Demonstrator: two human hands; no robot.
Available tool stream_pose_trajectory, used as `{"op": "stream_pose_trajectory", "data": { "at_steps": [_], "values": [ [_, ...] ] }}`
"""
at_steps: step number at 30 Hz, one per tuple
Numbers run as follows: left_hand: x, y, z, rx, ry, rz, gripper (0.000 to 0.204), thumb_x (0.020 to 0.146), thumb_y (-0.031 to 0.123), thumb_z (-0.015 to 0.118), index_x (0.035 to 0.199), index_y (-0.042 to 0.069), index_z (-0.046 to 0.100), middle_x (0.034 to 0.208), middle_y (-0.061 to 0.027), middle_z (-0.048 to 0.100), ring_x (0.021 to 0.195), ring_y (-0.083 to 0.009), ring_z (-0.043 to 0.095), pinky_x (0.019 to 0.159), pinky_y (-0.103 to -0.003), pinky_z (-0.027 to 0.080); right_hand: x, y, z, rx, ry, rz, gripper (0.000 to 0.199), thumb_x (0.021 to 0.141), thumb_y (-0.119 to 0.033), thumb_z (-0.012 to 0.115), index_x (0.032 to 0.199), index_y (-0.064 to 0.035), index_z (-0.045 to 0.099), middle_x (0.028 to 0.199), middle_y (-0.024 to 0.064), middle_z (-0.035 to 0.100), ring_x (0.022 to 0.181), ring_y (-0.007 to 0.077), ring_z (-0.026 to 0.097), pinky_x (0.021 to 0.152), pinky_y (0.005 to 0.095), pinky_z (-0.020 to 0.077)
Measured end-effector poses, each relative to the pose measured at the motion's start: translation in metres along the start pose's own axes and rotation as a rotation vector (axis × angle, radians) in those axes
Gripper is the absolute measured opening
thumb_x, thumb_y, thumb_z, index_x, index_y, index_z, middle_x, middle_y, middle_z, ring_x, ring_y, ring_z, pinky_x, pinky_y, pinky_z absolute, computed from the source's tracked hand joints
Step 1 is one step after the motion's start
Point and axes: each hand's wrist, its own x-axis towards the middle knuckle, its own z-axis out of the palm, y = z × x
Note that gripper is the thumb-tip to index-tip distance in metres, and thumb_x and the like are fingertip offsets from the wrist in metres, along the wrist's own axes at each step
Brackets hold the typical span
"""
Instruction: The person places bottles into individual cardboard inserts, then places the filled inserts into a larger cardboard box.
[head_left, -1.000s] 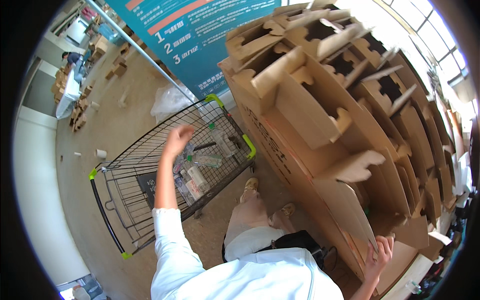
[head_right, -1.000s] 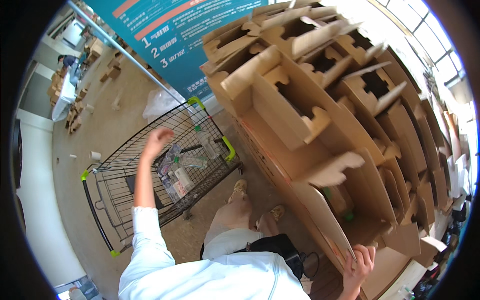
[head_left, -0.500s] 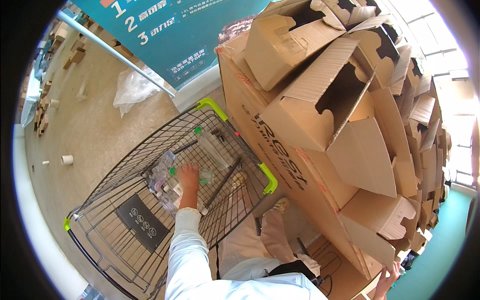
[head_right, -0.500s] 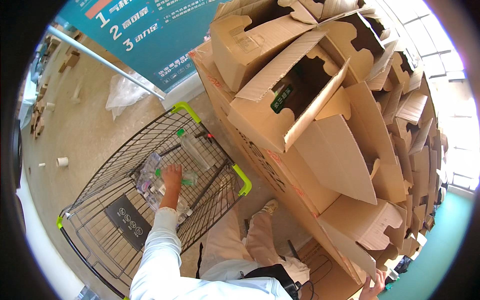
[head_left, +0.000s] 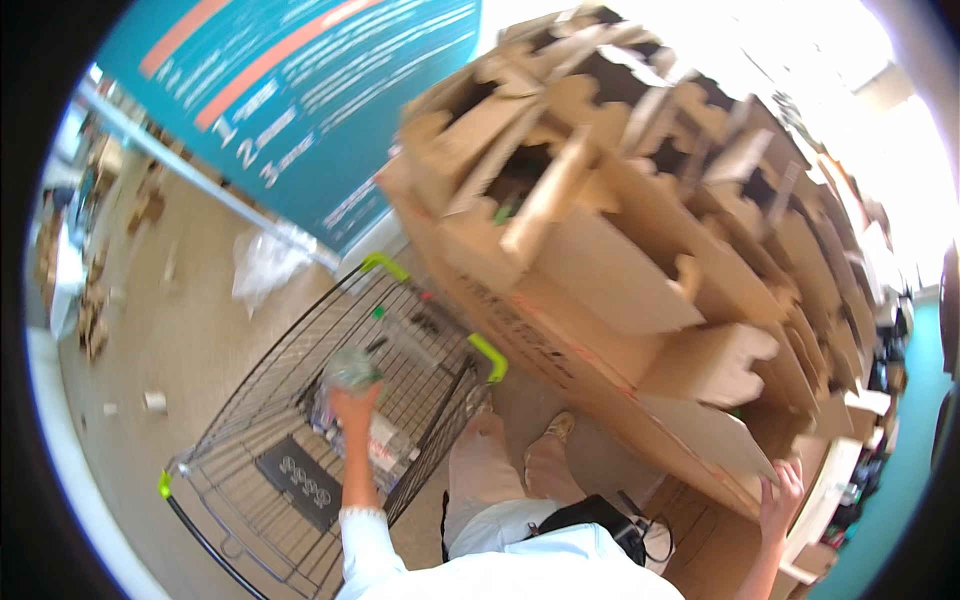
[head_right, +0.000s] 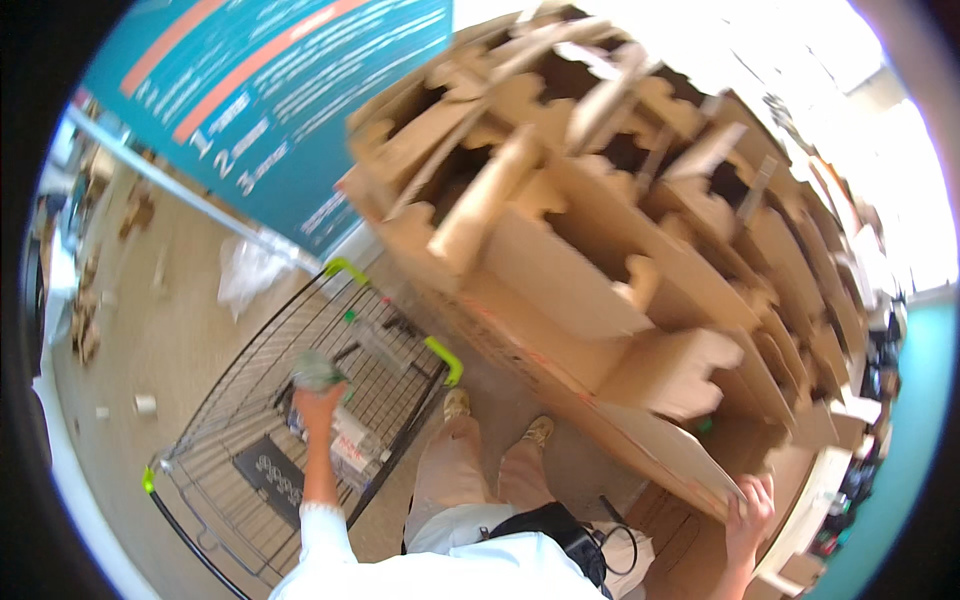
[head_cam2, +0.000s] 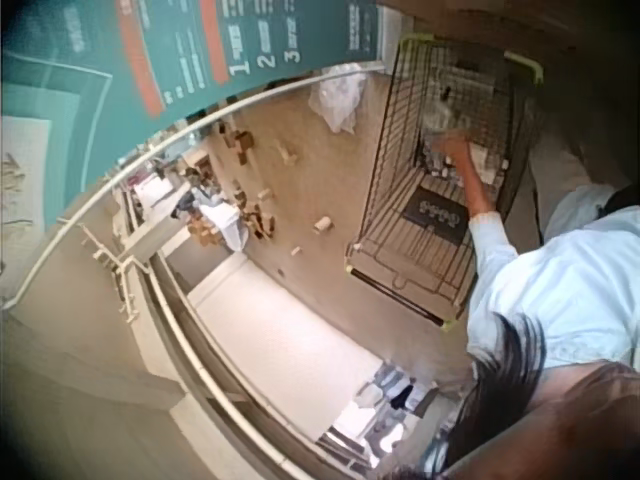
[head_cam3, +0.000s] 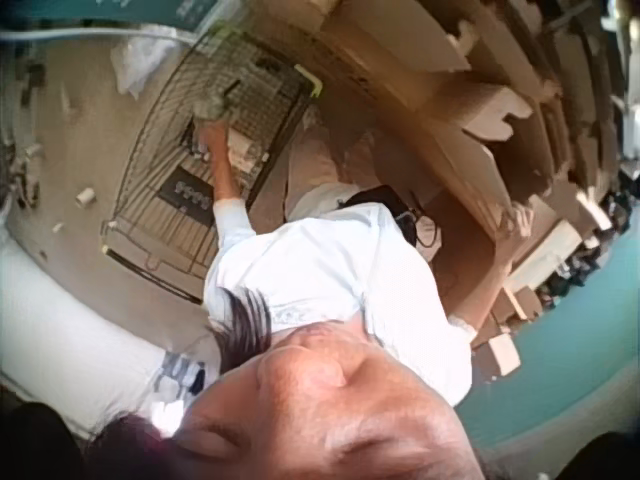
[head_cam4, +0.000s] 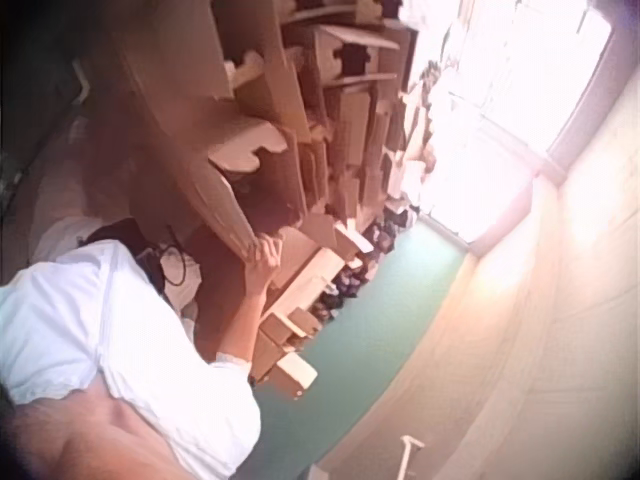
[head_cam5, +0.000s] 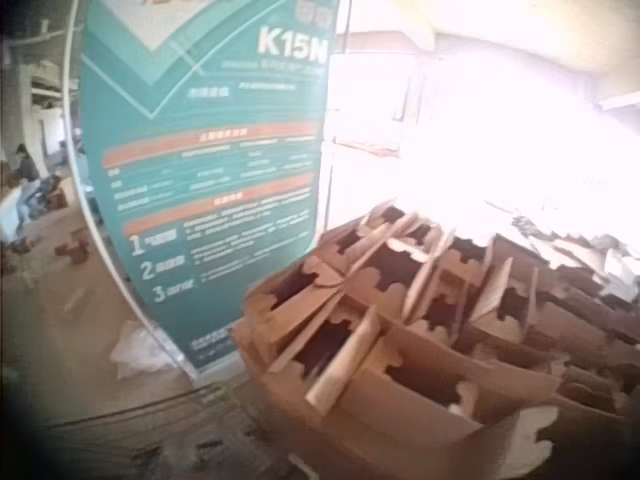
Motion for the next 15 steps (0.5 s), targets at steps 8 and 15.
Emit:
{"op": "stream_pose_trajectory", "data": {
  "at_steps": [8, 15],
  "values": [
    [-0.093, 0.285, -0.105, -1.637, -0.127, 0.560, 0.074, 0.071, 0.037, 0.075, 0.125, -0.001, 0.043, 0.126, -0.0186, 0.049, 0.122, -0.0327, 0.043, 0.105, -0.049, 0.034, 0.006, 0.038, 0.007, 0.136, 0.044, -0.158, 0.018, 0.066, -0.007, 0.070, 0.074, -0.0059, 0.055, 0.082, 0.0041, 0.060, 0.079, 0.0230, 0.056, 0.066, 0.0333, 0.0510],
    [-0.244, 0.523, -0.016, -1.022, -1.011, 0.929, 0.082, 0.061, 0.035, 0.082, 0.123, -0.001, 0.043, 0.110, -0.0160, 0.057, 0.105, -0.0289, 0.057, 0.095, -0.044, 0.045, -0.007, 0.068, 0.019, 0.289, 0.156, -0.274, 0.014, 0.071, -0.008, 0.067, 0.073, -0.0041, 0.054, 0.080, 0.0047, 0.058, 0.080, 0.0202, 0.056, 0.064, 0.0307, 0.0519]
  ]
}}
